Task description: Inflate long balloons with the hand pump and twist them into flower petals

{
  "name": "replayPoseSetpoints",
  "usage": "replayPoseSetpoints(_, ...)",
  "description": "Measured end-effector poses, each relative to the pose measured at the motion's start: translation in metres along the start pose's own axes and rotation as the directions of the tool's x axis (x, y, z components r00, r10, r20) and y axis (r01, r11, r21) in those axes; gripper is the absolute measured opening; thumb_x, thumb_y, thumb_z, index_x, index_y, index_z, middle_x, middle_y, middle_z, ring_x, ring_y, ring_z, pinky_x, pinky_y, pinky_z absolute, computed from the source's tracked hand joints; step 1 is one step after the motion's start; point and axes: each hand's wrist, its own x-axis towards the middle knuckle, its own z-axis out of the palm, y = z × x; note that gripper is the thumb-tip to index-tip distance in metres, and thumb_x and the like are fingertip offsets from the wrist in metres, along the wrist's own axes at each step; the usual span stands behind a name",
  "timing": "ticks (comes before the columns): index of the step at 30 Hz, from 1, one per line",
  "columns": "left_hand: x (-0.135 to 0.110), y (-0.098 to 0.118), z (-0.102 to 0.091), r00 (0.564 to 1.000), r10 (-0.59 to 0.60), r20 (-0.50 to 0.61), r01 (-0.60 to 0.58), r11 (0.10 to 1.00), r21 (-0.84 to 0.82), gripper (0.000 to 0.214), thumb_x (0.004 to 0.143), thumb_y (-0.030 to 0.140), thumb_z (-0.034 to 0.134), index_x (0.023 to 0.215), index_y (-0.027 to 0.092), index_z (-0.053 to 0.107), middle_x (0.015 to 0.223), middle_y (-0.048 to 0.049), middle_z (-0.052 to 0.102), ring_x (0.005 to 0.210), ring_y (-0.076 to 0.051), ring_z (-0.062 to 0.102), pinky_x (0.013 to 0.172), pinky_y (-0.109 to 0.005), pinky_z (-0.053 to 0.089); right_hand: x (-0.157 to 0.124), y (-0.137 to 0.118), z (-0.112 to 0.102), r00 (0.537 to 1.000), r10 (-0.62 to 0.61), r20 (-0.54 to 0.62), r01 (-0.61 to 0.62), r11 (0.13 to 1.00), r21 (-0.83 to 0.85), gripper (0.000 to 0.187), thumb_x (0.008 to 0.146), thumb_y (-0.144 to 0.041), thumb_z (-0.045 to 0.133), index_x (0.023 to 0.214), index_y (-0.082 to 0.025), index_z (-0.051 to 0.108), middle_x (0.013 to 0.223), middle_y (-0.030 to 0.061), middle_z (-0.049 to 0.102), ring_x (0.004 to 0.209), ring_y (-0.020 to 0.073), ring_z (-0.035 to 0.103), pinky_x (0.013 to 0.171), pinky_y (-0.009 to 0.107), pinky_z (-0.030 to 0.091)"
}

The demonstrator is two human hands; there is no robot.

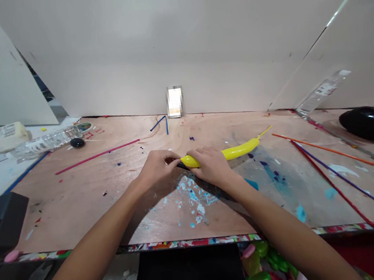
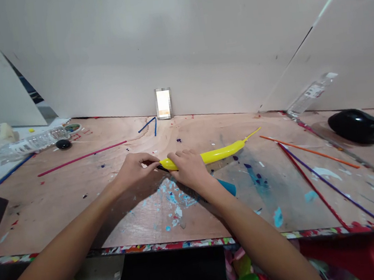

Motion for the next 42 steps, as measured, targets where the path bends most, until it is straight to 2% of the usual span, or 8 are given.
replayPoseSetpoints(10, 0.0, 0.0, 0.001, 1.0, 0.003, -0.016, -0.003, 0.999, 0.046, 0.018, 0.08, 0.02, 0.056, 0.085, 0.02, 0.074, 0.081, -0.0005, 0.072, 0.073, -0.013, 0.063, 0.066, -0.022, 0.047, 0.0, -0.001, 0.0, 1.0, 0.004, -0.006, -0.004, 1.0, 0.008, 0.03, 0.089, -0.041, 0.047, 0.108, -0.021, 0.059, 0.094, 0.0076, 0.067, 0.088, 0.0255, 0.058, 0.074, 0.034, 0.031)
replayPoseSetpoints(17, -0.001, 0.001, 0.0, 1.0, -0.001, -0.004, 0.001, 0.999, 0.032, 0.019, 0.08, 0.021, 0.055, 0.086, 0.019, 0.074, 0.081, -0.0014, 0.072, 0.073, -0.013, 0.063, 0.065, -0.022, 0.047, 0.001, -0.003, -0.003, 0.999, 0.027, 0.024, -0.028, 0.999, 0.024, 0.03, 0.089, -0.04, 0.049, 0.108, -0.02, 0.06, 0.094, 0.009, 0.067, 0.089, 0.0252, 0.058, 0.074, 0.033, 0.031)
replayPoseSetpoints(30, -0.001, 0.001, 0.001, 1.0, 0.004, -0.004, -0.004, 0.998, 0.061, 0.021, 0.081, 0.023, 0.053, 0.084, 0.018, 0.073, 0.08, -0.0028, 0.072, 0.072, -0.014, 0.063, 0.066, -0.024, 0.047, 0.001, 0.0, 0.002, 1.0, 0.007, -0.004, -0.007, 0.999, 0.043, 0.024, 0.089, -0.036, 0.051, 0.104, -0.02, 0.061, 0.096, 0.0076, 0.067, 0.09, 0.024, 0.059, 0.078, 0.033, 0.034)
replayPoseSetpoints(33, 0.0, -0.003, -0.003, 1.0, -0.006, -0.019, 0.008, 0.998, 0.07, 0.021, 0.081, 0.024, 0.053, 0.085, 0.018, 0.073, 0.08, -0.003, 0.072, 0.072, -0.014, 0.063, 0.067, -0.024, 0.047, 0.0, 0.002, 0.002, 1.0, -0.002, 0.008, 0.001, 0.996, 0.089, 0.021, 0.091, -0.034, 0.047, 0.097, -0.019, 0.061, 0.09, 0.0064, 0.067, 0.084, 0.0213, 0.06, 0.072, 0.03, 0.035)
replayPoseSetpoints(38, 0.008, -0.017, -0.013, 0.993, -0.015, -0.121, 0.031, 0.991, 0.127, 0.02, 0.081, 0.029, 0.056, 0.086, 0.017, 0.072, 0.082, -0.0039, 0.072, 0.073, -0.015, 0.063, 0.068, -0.025, 0.047, 0.002, 0.003, 0.002, 0.999, -0.041, 0.027, 0.032, 0.959, 0.283, 0.028, 0.097, -0.032, 0.036, 0.091, -0.019, 0.06, 0.086, 0.0043, 0.066, 0.078, 0.0153, 0.059, 0.067, 0.024, 0.035)
replayPoseSetpoints(40, 0.012, -0.026, -0.021, 0.992, -0.014, -0.126, 0.037, 0.982, 0.183, 0.022, 0.082, 0.031, 0.054, 0.086, 0.017, 0.071, 0.082, -0.0045, 0.071, 0.074, -0.016, 0.062, 0.068, -0.025, 0.046, 0.005, 0.006, 0.001, 0.999, -0.029, 0.013, 0.024, 0.953, 0.303, 0.027, 0.096, -0.029, 0.036, 0.089, -0.018, 0.059, 0.085, 0.0047, 0.066, 0.077, 0.0148, 0.058, 0.067, 0.024, 0.036)
replayPoseSetpoints(42, 0.014, -0.041, -0.037, 0.985, -0.012, -0.171, 0.06, 0.958, 0.279, 0.023, 0.083, 0.032, 0.052, 0.086, 0.018, 0.07, 0.082, -0.0054, 0.071, 0.074, -0.017, 0.062, 0.068, -0.026, 0.045, 0.006, 0.019, -0.001, 1.0, -0.003, -0.019, 0.008, 0.956, 0.293, 0.026, 0.095, -0.027, 0.037, 0.087, -0.018, 0.06, 0.084, 0.0052, 0.066, 0.077, 0.0153, 0.057, 0.068, 0.024, 0.036)
